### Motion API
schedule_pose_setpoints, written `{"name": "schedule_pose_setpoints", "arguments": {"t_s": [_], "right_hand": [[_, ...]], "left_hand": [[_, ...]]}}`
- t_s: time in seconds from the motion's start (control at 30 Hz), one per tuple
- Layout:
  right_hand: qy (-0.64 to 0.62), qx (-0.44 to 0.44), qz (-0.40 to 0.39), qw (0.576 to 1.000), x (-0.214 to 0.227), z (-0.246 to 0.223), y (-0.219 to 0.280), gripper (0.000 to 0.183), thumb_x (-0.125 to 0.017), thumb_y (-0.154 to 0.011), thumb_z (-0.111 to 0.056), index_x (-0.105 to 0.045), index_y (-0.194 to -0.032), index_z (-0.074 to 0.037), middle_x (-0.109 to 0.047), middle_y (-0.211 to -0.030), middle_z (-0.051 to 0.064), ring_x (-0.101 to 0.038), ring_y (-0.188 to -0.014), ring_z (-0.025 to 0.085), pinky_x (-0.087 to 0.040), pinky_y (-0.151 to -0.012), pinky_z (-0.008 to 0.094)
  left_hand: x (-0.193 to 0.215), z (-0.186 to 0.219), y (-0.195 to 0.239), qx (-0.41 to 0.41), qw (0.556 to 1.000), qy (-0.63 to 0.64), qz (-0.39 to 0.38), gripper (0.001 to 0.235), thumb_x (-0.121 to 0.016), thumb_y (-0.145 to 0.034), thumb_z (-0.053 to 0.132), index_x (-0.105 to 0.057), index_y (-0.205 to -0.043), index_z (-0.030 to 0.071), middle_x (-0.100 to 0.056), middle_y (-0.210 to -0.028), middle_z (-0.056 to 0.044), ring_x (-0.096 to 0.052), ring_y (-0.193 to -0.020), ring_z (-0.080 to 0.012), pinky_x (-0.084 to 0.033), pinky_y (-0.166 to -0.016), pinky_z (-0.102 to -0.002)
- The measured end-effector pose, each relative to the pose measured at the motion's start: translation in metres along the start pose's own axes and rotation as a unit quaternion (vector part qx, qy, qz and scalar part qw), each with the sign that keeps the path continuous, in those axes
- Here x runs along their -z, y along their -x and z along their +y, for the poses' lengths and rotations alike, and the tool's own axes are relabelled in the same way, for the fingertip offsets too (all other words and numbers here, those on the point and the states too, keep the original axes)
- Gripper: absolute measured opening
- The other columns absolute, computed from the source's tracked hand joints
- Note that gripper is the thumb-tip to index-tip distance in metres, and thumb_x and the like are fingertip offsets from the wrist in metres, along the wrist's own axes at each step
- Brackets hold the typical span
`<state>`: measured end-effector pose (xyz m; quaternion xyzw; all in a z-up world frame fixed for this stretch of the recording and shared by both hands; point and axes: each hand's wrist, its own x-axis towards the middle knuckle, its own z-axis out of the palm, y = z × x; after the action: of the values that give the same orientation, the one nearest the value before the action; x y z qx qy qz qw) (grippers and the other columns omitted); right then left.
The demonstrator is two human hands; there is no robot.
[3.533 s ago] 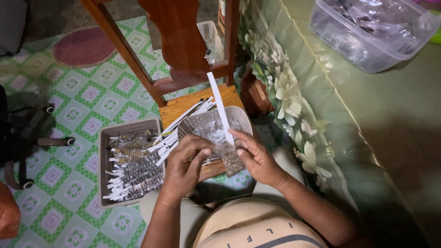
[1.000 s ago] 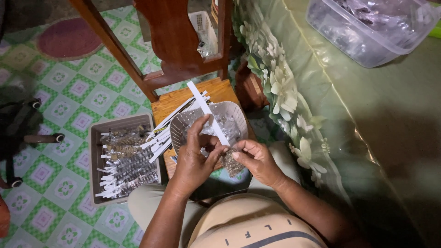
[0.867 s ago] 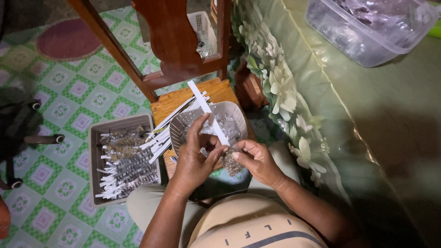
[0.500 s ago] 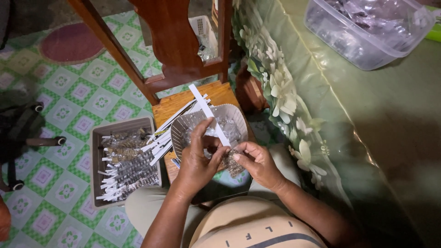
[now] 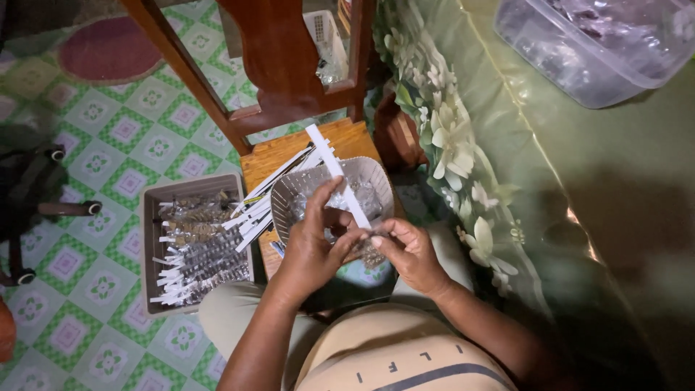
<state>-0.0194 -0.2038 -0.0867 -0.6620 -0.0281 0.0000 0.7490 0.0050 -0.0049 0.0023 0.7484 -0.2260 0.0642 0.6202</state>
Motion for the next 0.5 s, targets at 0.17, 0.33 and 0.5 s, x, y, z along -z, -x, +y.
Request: {"name": "schedule_pose_setpoints", "arguments": {"t_s": [0.17, 0.33, 0.5], "right_hand": [[-0.022, -0.011, 0.024, 0.999, 0.012, 0.025, -0.003, 0.013, -0.075, -0.091, -0.006, -0.072, -0.101, 0.002, -0.068, -0.082, 0.006, -0.057, -0.08, 0.009, -0.051, -0.076, 0.029], [-0.039, -0.008, 0.057, 0.998, 0.026, 0.05, -0.004, 0.015, -0.074, -0.091, -0.006, -0.07, -0.103, 0.001, -0.065, -0.083, 0.005, -0.057, -0.079, 0.01, -0.049, -0.075, 0.028], [-0.055, -0.02, 0.069, 0.996, 0.024, 0.041, -0.005, 0.016, -0.074, -0.091, -0.004, -0.07, -0.104, 0.003, -0.062, -0.083, 0.005, -0.054, -0.078, 0.01, -0.048, -0.073, 0.027]], "left_hand": [[0.032, -0.061, 0.003, 0.016, 0.996, 0.08, 0.047, 0.094, -0.074, -0.086, -0.002, -0.017, -0.16, 0.007, -0.074, -0.094, -0.024, -0.074, -0.071, -0.0395, -0.061, -0.067, -0.047], [0.063, -0.187, 0.037, 0.12, 0.911, 0.073, 0.389, 0.044, -0.067, -0.103, 0.014, -0.051, -0.143, 0.011, -0.06, -0.112, -0.01, -0.063, -0.095, -0.0188, -0.057, -0.075, -0.026], [0.044, -0.372, 0.16, 0.393, 0.791, -0.269, 0.384, 0.028, -0.074, -0.092, 0.023, -0.061, -0.108, 0.004, -0.069, -0.096, -0.023, -0.07, -0.097, -0.0452, -0.053, -0.086, -0.055]]}}
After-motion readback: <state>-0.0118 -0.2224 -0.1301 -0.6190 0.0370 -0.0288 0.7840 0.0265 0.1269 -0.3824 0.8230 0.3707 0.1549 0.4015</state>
